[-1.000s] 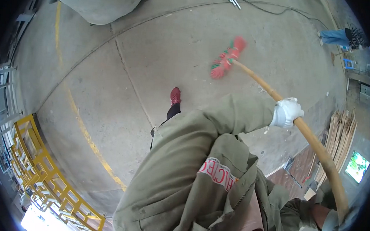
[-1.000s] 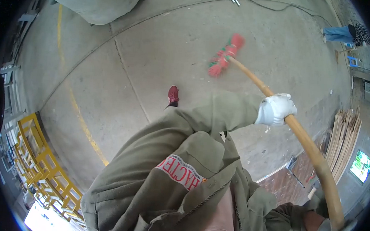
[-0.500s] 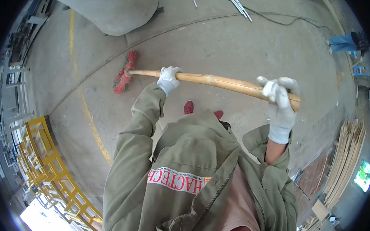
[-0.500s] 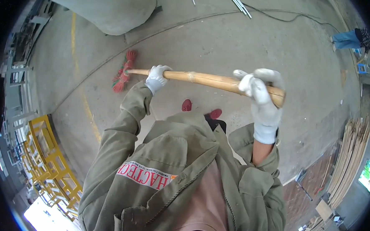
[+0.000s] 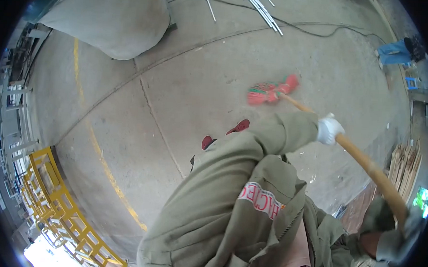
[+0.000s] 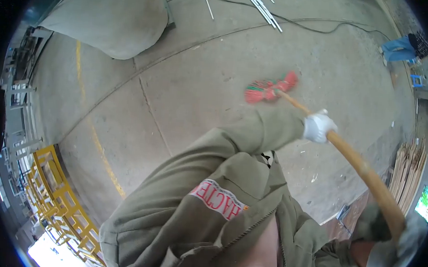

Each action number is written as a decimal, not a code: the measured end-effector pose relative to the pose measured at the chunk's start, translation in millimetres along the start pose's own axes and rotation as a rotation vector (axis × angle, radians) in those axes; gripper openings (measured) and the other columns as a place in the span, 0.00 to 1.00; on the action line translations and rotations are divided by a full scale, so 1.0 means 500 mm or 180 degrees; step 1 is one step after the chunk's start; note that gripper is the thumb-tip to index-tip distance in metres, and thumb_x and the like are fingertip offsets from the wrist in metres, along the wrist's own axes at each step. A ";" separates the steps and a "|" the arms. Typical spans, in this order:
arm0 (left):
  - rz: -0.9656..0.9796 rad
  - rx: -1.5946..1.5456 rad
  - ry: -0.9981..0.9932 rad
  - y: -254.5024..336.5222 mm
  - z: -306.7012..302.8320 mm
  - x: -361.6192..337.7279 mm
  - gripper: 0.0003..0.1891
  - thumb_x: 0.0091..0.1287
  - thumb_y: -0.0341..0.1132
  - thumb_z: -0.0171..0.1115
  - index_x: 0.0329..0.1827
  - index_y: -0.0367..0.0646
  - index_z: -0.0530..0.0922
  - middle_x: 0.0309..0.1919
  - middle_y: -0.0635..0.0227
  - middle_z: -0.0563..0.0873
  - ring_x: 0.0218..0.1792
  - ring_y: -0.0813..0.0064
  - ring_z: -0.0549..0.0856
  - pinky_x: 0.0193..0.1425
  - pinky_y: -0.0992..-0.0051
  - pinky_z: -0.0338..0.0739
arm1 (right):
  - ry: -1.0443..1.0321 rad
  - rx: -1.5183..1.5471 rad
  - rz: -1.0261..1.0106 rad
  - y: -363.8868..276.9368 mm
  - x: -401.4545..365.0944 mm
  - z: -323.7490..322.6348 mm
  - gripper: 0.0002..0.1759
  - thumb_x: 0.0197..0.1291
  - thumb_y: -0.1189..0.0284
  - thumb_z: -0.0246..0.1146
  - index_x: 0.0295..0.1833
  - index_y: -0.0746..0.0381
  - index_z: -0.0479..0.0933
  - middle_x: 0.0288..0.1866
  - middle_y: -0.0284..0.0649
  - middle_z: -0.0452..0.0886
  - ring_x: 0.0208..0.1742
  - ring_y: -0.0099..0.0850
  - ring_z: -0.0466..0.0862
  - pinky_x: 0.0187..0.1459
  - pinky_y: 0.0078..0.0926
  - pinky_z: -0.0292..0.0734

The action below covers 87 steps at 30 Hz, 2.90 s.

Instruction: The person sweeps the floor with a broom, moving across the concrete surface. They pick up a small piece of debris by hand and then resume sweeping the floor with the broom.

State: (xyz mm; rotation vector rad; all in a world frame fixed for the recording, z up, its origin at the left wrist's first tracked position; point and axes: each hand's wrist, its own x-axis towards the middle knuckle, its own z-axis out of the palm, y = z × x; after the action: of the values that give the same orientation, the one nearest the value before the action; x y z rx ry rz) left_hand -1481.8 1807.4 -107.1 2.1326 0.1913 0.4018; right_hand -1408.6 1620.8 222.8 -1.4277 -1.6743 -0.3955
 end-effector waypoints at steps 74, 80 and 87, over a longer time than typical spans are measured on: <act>0.1526 -0.0746 -0.1734 -0.412 -0.419 0.746 0.10 0.44 0.27 0.60 0.33 0.45 0.80 0.28 0.58 0.81 0.32 0.54 0.79 0.43 0.62 0.73 | 0.3122 -0.1531 0.1663 0.464 0.363 0.449 0.08 0.55 0.73 0.58 0.38 0.62 0.67 0.32 0.36 0.72 0.16 0.20 0.68 0.22 0.23 0.68; 0.1469 -0.0525 -0.1916 -0.575 -0.377 0.759 0.07 0.47 0.30 0.61 0.30 0.48 0.79 0.27 0.66 0.82 0.33 0.62 0.80 0.50 0.62 0.68 | 0.2570 0.0159 0.2093 0.504 0.423 0.592 0.10 0.57 0.71 0.58 0.42 0.62 0.68 0.12 0.24 0.64 0.16 0.17 0.68 0.27 0.23 0.69; 0.2743 -0.2119 -0.2295 -0.400 -0.299 0.609 0.11 0.47 0.23 0.61 0.35 0.44 0.76 0.28 0.60 0.79 0.33 0.58 0.77 0.38 0.65 0.72 | 0.3487 -0.2434 0.2240 0.175 0.442 0.692 0.12 0.59 0.72 0.53 0.46 0.66 0.70 0.19 0.29 0.71 0.18 0.23 0.71 0.31 0.26 0.72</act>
State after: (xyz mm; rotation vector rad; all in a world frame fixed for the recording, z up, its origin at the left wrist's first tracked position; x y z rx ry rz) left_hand -1247.2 2122.9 -131.1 1.4663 -1.1420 0.1129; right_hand -1460.1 2034.1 172.3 -1.7036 -0.0825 -1.1949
